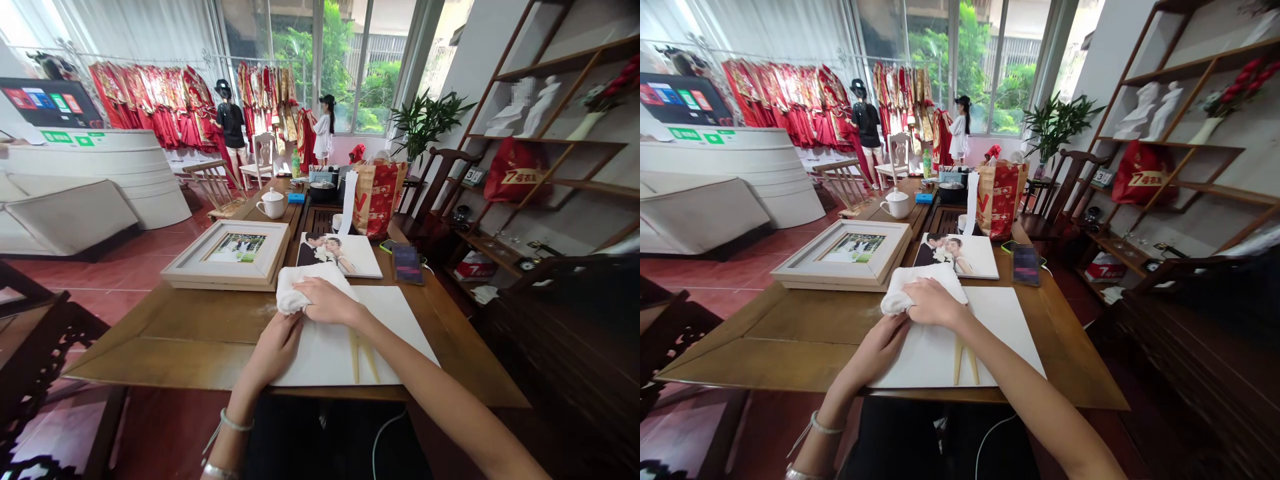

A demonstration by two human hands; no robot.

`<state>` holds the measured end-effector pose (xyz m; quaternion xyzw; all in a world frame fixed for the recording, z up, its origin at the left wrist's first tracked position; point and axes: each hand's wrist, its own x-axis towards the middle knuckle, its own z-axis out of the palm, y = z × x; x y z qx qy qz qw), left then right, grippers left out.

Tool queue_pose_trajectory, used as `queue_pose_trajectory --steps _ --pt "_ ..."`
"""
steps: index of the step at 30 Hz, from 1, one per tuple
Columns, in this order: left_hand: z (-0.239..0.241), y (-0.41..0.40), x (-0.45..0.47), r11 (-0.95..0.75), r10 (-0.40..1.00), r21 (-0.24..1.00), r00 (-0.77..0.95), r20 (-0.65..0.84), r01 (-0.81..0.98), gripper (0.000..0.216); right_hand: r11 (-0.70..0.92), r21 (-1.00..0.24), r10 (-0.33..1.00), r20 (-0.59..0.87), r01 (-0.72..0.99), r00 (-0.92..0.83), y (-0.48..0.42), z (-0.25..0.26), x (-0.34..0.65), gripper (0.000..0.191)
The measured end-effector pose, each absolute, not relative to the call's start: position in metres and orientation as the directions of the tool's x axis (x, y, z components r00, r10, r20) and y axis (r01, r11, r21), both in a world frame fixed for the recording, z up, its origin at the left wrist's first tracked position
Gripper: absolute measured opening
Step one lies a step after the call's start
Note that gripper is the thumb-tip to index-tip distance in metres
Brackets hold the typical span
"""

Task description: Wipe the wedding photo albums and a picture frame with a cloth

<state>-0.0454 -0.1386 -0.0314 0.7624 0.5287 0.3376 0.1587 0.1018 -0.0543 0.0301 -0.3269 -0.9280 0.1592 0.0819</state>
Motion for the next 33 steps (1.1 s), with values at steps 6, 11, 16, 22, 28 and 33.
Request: queue_pose_trajectory --steps 6,11,16,22,28,33 --pt "-0.033 -0.137 -0.047 -0.43 0.899 0.596 0.259 0.354 0.678 0.037 0.678 -0.35 0.698 0.03 0.646 -0.716 -0.079 0.027 0.142 0.063" --pt "-0.039 -0.137 -0.049 -0.399 0.912 0.61 0.231 0.337 0.684 0.039 0.592 -0.327 0.772 -0.031 0.737 -0.635 -0.106 0.03 0.201 0.074" --pt "-0.04 -0.137 -0.049 -0.391 0.917 0.608 0.233 0.324 0.692 0.04 0.516 -0.269 0.84 -0.027 0.814 -0.542 -0.095 0.032 0.213 0.066" --pt "-0.039 -0.137 -0.049 -0.4 0.913 0.605 0.237 0.333 0.688 0.039 0.562 -0.226 0.821 0.042 0.795 -0.569 -0.078 0.016 0.158 0.071" --pt "-0.038 -0.136 -0.048 -0.367 0.928 0.623 0.228 0.294 0.69 0.041 0.646 -0.192 0.757 0.039 0.739 -0.652 -0.12 0.005 0.144 0.076" --pt "-0.039 -0.135 -0.047 -0.354 0.933 0.629 0.218 0.285 0.692 0.041 0.772 -0.164 0.625 0.02 0.614 -0.781 -0.182 0.011 0.169 0.085"
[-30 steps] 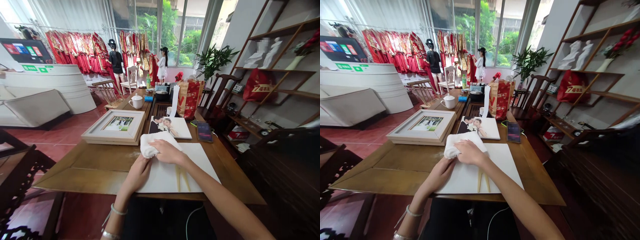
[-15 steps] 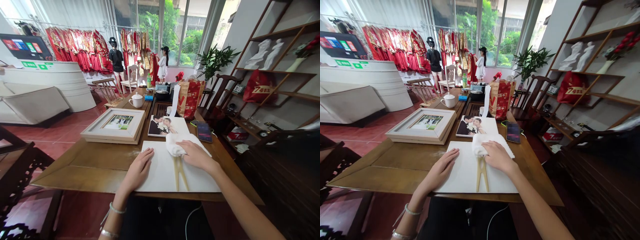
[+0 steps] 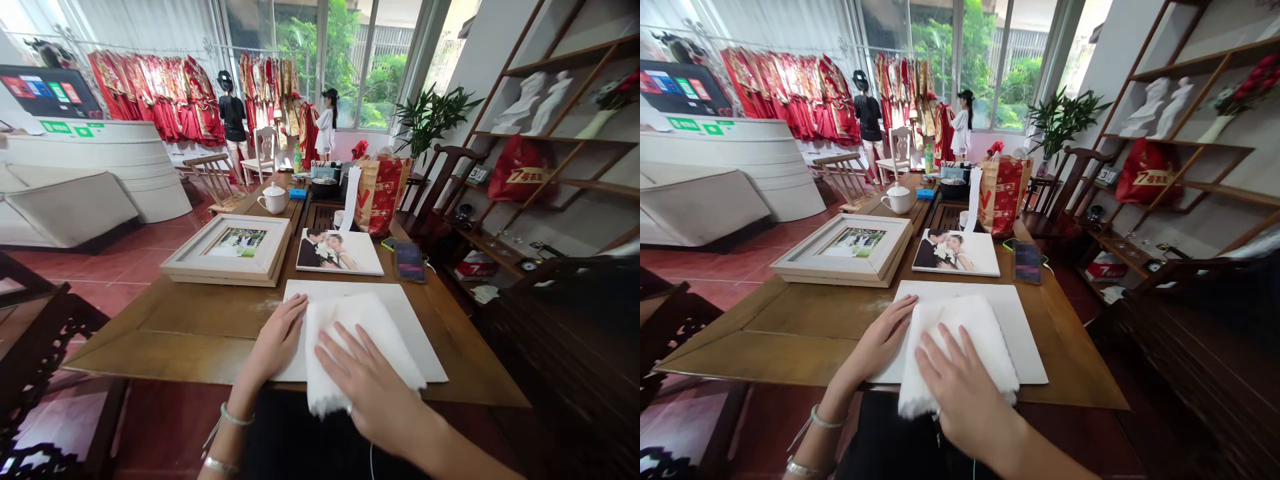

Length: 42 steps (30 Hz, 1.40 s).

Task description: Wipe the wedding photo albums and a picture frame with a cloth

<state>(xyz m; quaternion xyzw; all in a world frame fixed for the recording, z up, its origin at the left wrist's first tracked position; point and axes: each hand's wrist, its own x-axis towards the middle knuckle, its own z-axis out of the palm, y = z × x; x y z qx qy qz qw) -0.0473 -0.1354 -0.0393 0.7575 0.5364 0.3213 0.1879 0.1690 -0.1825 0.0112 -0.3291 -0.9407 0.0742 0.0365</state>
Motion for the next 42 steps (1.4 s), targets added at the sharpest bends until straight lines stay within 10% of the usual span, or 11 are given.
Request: queue_pose_trajectory --steps 16,31,42 --pt "-0.036 -0.138 -0.046 -0.356 0.932 0.621 0.215 0.293 0.698 0.04 0.392 -0.104 0.917 0.125 0.914 -0.379 -0.139 -0.013 0.248 0.082" --pt "-0.037 -0.136 -0.044 -0.355 0.933 0.626 0.217 0.288 0.694 0.04 0.766 -0.176 0.635 0.061 0.618 -0.77 -0.207 0.006 0.236 0.102" --pt "-0.036 -0.137 -0.044 -0.37 0.927 0.618 0.225 0.301 0.694 0.04 0.516 -0.178 0.853 0.204 0.838 -0.481 -0.174 -0.021 0.291 0.089"
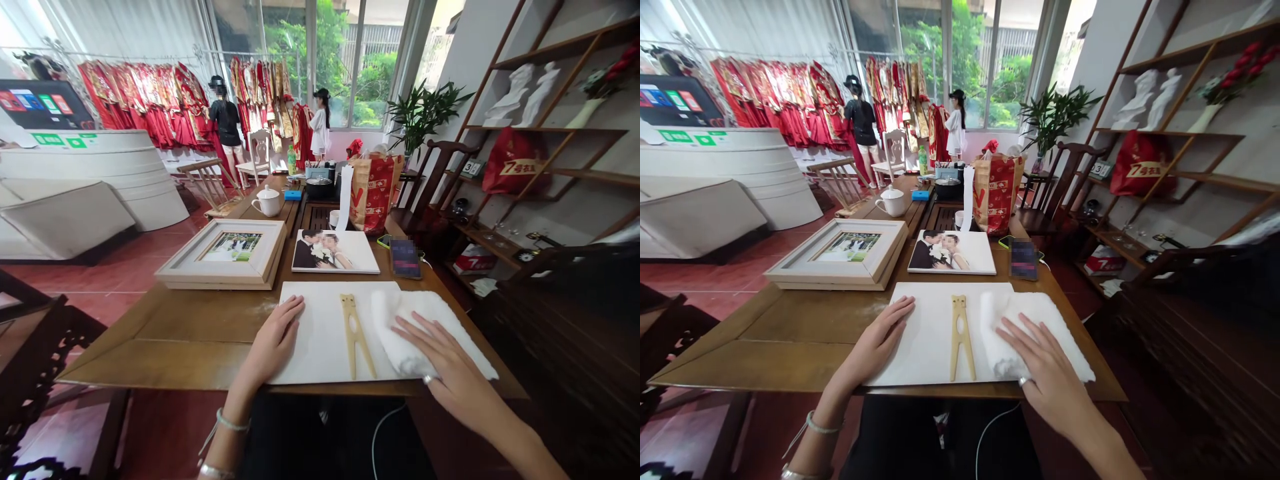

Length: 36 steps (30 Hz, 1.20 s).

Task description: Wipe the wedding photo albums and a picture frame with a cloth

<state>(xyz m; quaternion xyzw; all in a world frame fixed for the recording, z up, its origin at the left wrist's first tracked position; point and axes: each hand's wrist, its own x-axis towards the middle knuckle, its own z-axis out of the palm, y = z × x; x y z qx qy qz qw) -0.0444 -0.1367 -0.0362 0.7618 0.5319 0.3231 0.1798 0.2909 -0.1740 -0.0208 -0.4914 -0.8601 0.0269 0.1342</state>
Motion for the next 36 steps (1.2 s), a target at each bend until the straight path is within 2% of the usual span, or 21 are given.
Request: queue_pose_trajectory --steps 10,17,22,25,30,36 --pt "-0.035 -0.138 -0.045 -0.386 0.919 0.615 0.231 0.319 0.688 0.04 0.293 -0.178 0.954 0.12 0.939 -0.275 -0.089 -0.006 0.228 0.066" --pt "-0.036 -0.137 -0.045 -0.372 0.925 0.611 0.223 0.307 0.699 0.04 0.44 -0.198 0.898 0.094 0.876 -0.43 -0.1 -0.004 0.184 0.075" --pt "-0.036 -0.137 -0.044 -0.373 0.925 0.608 0.231 0.301 0.701 0.04 0.601 -0.229 0.796 0.084 0.766 -0.6 -0.141 -0.001 0.196 0.09" --pt "-0.036 -0.136 -0.043 -0.37 0.926 0.614 0.228 0.3 0.698 0.04 0.64 -0.271 0.76 0.082 0.719 -0.645 -0.169 0.0 0.215 0.096" --pt "-0.036 -0.136 -0.044 -0.371 0.926 0.616 0.229 0.3 0.695 0.04 0.508 -0.274 0.861 0.118 0.817 -0.496 -0.174 -0.004 0.249 0.085" --pt "-0.037 -0.137 -0.047 -0.386 0.918 0.614 0.223 0.327 0.688 0.04 0.314 -0.268 0.948 0.149 0.911 -0.283 -0.114 -0.009 0.265 0.065"
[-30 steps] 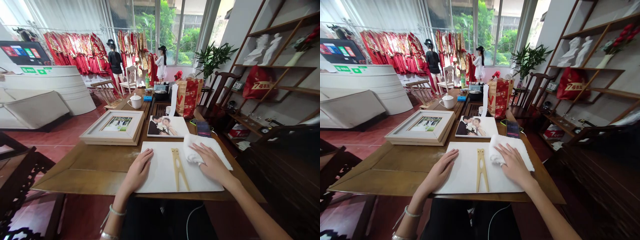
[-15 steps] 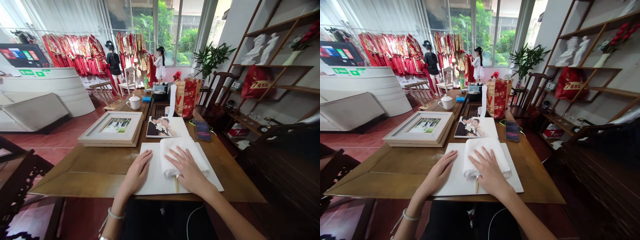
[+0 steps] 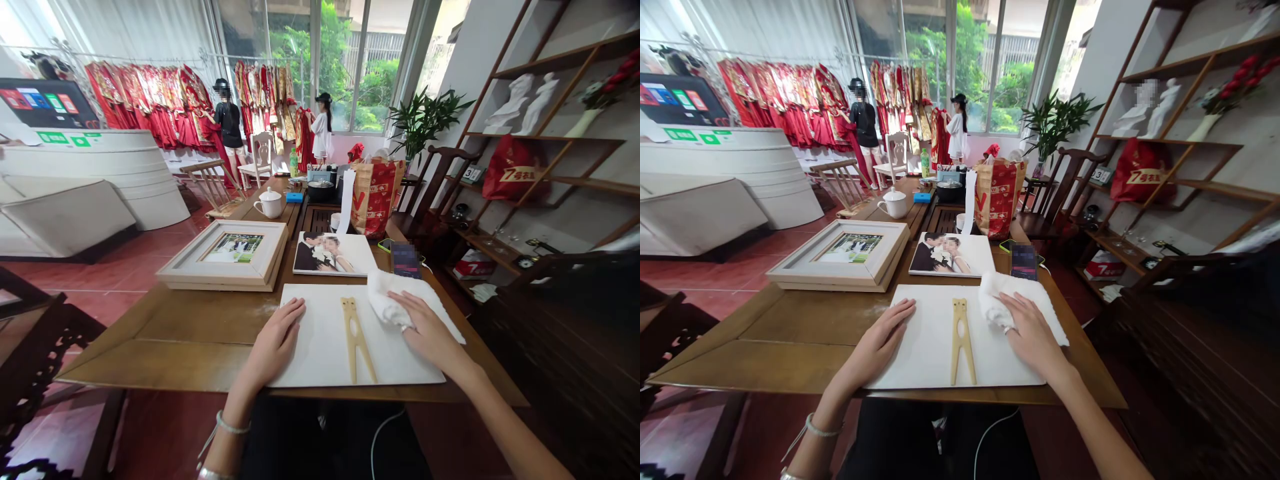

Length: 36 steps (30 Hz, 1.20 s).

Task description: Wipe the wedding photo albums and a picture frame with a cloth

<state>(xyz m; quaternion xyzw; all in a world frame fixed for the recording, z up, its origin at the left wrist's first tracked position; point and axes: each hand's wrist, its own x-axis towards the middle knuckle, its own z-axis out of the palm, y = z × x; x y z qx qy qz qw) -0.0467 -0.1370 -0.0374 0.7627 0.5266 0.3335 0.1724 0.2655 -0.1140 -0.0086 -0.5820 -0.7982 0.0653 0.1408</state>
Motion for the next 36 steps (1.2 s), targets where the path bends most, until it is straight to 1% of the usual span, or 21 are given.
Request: queue_pose_trajectory --steps 2,6,11,16,19,22,24,26,28,31,33,36 --pt "-0.038 -0.137 -0.047 -0.388 0.917 0.61 0.224 0.33 0.69 0.04 0.293 -0.26 0.955 0.132 0.92 -0.266 -0.099 -0.007 0.255 0.061" --pt "-0.037 -0.137 -0.046 -0.378 0.922 0.601 0.23 0.312 0.704 0.041 0.322 -0.237 0.947 0.094 0.916 -0.308 -0.089 0.0 0.21 0.064" --pt "-0.035 -0.137 -0.045 -0.386 0.919 0.61 0.23 0.32 0.692 0.04 0.474 -0.239 0.878 0.063 0.847 -0.474 -0.098 0.008 0.156 0.067" --pt "-0.034 -0.135 -0.045 -0.39 0.918 0.613 0.238 0.318 0.687 0.039 0.605 -0.259 0.789 0.07 0.753 -0.61 -0.134 0.007 0.154 0.076" --pt "-0.035 -0.136 -0.045 -0.383 0.92 0.614 0.227 0.318 0.69 0.039 0.63 -0.305 0.757 0.034 0.715 -0.653 -0.166 0.012 0.177 0.086" --pt "-0.037 -0.137 -0.045 -0.382 0.92 0.615 0.223 0.322 0.69 0.04 0.63 -0.397 0.703 -0.073 0.668 -0.707 -0.19 0.027 0.209 0.094" --pt "-0.037 -0.138 -0.045 -0.381 0.921 0.613 0.223 0.321 0.693 0.04 0.604 -0.465 0.671 -0.142 0.648 -0.727 -0.194 0.037 0.23 0.094" --pt "-0.036 -0.138 -0.045 -0.376 0.923 0.609 0.222 0.314 0.699 0.04 0.555 -0.494 0.693 -0.171 0.669 -0.701 -0.188 0.043 0.243 0.091" --pt "-0.035 -0.138 -0.046 -0.372 0.924 0.608 0.222 0.31 0.702 0.04 0.498 -0.463 0.773 -0.146 0.733 -0.617 -0.176 0.043 0.247 0.087" --pt "-0.035 -0.138 -0.046 -0.376 0.923 0.616 0.223 0.313 0.692 0.04 0.443 -0.358 0.871 -0.046 0.822 -0.489 -0.157 0.031 0.23 0.081" --pt "-0.037 -0.138 -0.047 -0.379 0.922 0.623 0.222 0.317 0.685 0.04 0.428 -0.29 0.897 0.019 0.856 -0.442 -0.15 0.02 0.208 0.077" --pt "-0.039 -0.137 -0.047 -0.378 0.922 0.634 0.215 0.322 0.675 0.04 0.431 -0.207 0.902 0.093 0.878 -0.421 -0.156 0.008 0.169 0.069"
